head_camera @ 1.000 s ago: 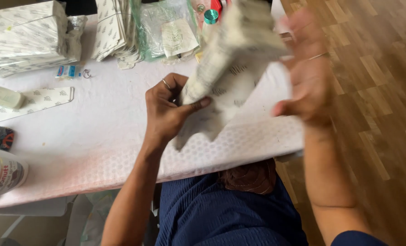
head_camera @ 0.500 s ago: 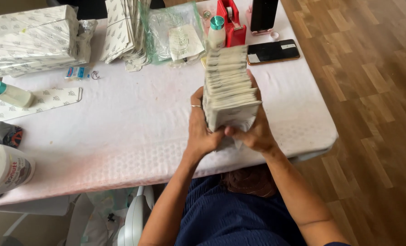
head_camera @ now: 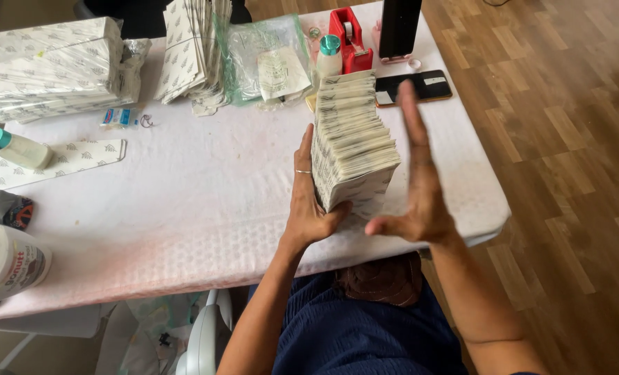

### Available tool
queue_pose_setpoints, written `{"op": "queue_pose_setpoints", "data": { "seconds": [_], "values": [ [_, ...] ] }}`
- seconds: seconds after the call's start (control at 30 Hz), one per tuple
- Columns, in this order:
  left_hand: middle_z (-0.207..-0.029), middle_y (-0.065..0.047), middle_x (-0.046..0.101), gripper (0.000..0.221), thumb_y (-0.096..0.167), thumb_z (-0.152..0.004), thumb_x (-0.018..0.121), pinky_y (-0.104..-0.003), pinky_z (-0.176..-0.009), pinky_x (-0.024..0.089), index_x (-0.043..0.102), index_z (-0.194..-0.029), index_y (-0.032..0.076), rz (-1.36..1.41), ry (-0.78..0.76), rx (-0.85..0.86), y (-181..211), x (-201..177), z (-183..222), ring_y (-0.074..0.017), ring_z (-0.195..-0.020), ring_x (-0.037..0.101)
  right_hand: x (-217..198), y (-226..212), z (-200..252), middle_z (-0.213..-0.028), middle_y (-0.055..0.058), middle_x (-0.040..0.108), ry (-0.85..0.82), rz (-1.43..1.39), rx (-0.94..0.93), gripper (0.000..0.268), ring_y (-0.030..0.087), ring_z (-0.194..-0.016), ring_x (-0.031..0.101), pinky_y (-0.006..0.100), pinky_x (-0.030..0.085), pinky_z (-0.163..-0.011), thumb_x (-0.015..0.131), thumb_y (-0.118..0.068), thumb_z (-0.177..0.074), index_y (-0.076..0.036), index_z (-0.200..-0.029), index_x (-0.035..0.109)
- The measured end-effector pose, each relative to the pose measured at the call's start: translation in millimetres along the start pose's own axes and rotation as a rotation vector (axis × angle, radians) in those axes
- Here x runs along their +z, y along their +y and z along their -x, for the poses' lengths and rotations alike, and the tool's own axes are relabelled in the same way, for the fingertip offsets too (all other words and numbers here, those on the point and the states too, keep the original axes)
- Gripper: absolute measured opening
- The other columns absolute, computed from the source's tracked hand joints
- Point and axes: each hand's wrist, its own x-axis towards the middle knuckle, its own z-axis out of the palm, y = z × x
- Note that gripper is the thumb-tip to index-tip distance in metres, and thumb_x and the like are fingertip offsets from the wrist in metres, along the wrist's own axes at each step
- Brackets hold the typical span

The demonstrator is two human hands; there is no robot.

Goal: Counting and stacking printed paper bags on a work table in a factory setting.

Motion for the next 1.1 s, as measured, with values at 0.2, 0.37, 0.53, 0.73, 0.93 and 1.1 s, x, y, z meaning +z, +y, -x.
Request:
{"op": "queue_pose_setpoints", "data": {
  "seconds": [0.2,0.37,0.53,0.73,0.93,1.1],
  "values": [
    [-0.163,-0.022,0.025,0.117,0.024,-0.065,0.067,-0.053,-0.128,0.028,0.003,-0.162,0.004,-0.071,-0.075,0.046,5,-2,-1,-0.0363,-0.15,0.029,-29,-59,-35,-0.149,0.024,0.06,-0.306,0.738,-0.291,0.104,0.049,-0.145,0.049,0.071,0.016,-0.125,0.055,-0.082,-0.086,0.002,-0.146,0.052],
    [-0.162,-0.021,0.027,0.122,0.019,-0.062,0.071,-0.052,-0.126,0.029,0.004,-0.162,0.006,-0.091,-0.076,0.039,1,-3,-2,-0.0371,-0.145,0.034,-32,-60,-35,-0.157,0.022,0.048,-0.3,0.655,-0.275,0.103,0.045,-0.151,0.045,0.063,0.021,-0.132,0.074,-0.069,-0.088,0.007,-0.151,0.043],
    [-0.166,-0.023,0.021,0.124,0.022,-0.061,0.074,-0.05,-0.13,0.023,0.003,-0.162,0.005,-0.078,-0.083,0.022,0,-5,-1,-0.038,-0.153,0.025,-32,-60,-36,-0.158,0.02,0.05,-0.321,0.691,-0.286,0.095,0.046,-0.152,0.044,0.064,0.02,-0.132,0.068,-0.07,-0.092,-0.003,-0.154,0.041],
    [-0.165,-0.023,0.02,0.126,0.039,-0.069,0.08,-0.055,-0.13,0.022,0.002,-0.163,0.009,-0.01,-0.097,0.038,2,-6,-2,-0.0378,-0.155,0.025,-34,-68,-42,-0.16,0.019,0.045,-0.4,0.716,-0.269,0.1,0.044,-0.153,0.038,0.069,0.021,-0.129,0.076,-0.07,-0.087,-0.003,-0.154,0.044],
    [-0.168,-0.018,0.016,0.127,0.032,-0.068,0.081,-0.052,-0.129,0.026,0.001,-0.163,0.006,-0.015,-0.077,0.025,1,-3,-2,-0.0353,-0.156,0.023,-39,-66,-60,-0.161,0.034,0.038,-0.271,0.644,-0.209,0.118,0.049,-0.156,0.033,0.061,0.02,-0.134,0.053,-0.077,-0.081,0.014,-0.153,0.038],
    [-0.143,-0.018,0.033,0.113,0.04,-0.067,0.076,-0.049,-0.122,0.035,0.018,-0.156,0.003,-0.051,-0.018,0.068,-1,1,0,-0.0342,-0.143,0.033,-33,-57,-73,-0.163,0.033,0.031,-0.639,0.73,-0.213,0.13,0.042,-0.154,0.028,0.06,0.011,-0.128,0.034,-0.088,-0.075,0.014,-0.154,0.029]
  ]
}}
